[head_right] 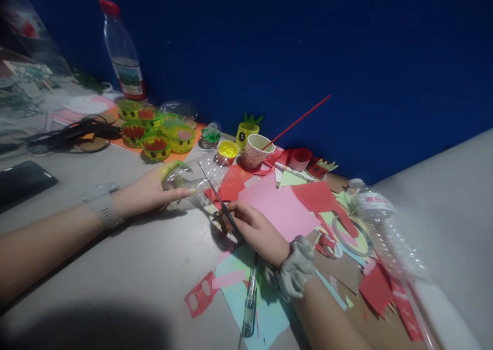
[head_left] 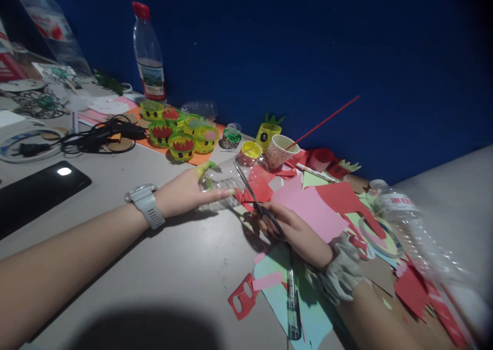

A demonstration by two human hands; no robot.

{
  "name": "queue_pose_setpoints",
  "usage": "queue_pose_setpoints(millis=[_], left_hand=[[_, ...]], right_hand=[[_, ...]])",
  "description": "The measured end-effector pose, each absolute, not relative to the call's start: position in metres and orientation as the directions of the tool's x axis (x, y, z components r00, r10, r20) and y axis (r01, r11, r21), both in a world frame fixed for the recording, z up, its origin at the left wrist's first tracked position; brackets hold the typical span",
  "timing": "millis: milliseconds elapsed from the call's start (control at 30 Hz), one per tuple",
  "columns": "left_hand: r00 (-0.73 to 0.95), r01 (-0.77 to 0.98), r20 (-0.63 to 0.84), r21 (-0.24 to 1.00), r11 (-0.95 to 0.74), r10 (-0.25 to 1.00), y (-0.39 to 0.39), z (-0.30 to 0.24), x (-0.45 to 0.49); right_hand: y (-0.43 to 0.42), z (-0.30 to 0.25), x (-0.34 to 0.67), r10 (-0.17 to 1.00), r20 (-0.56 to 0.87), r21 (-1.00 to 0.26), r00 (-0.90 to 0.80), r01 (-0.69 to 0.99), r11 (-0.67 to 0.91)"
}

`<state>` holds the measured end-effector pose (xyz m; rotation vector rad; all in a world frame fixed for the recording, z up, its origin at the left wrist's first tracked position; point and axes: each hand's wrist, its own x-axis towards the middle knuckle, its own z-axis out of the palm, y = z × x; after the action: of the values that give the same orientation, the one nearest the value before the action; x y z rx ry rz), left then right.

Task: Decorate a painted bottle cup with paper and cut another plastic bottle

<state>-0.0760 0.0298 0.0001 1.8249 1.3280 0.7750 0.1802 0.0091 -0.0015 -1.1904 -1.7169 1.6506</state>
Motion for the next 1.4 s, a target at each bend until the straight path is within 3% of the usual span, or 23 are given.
queue_pose_setpoints(millis=[367, 633, 867, 1100, 1267, 1400], left_hand=[[0.396, 0.383, 0.027, 0.904, -0.192, 0.918, 0.024, 0.006, -0.074], [0.432, 0.338, -0.035, 0.933, -0.126, 0.901, 0.018, 0.004, -0.069], [0.455, 0.318, -0.067, 0.944, -0.091, 0.888, 0.019, 0.002, -0.070], [0.350, 0.398, -0.011, 0.907, -0.138, 0.937, 0.017, 0.004, -0.067], [0.301, 0.418, 0.076, 0.885, -0.203, 0.951, 0.017, 0.008, -0.066], [0.281, 0.442, 0.063, 0.877, -0.188, 0.958, 0.018, 0.008, -0.068]], right_hand=[[0.006, 0.001, 0.181, 0.788, -0.269, -0.951, -0.554, 0.283, -0.126], [0.002, 0.008, 0.184, 0.730, -0.184, -0.973, -0.659, 0.228, -0.039], [0.002, 0.012, 0.180, 0.745, -0.207, -0.975, -0.634, 0.193, -0.107], [0.003, 0.008, 0.177, 0.786, -0.176, -0.983, -0.593, 0.154, -0.104], [0.005, -0.003, 0.178, 0.828, -0.201, -0.969, -0.524, 0.231, -0.089], [0.006, -0.007, 0.180, 0.846, -0.205, -0.970, -0.493, 0.217, -0.109]])
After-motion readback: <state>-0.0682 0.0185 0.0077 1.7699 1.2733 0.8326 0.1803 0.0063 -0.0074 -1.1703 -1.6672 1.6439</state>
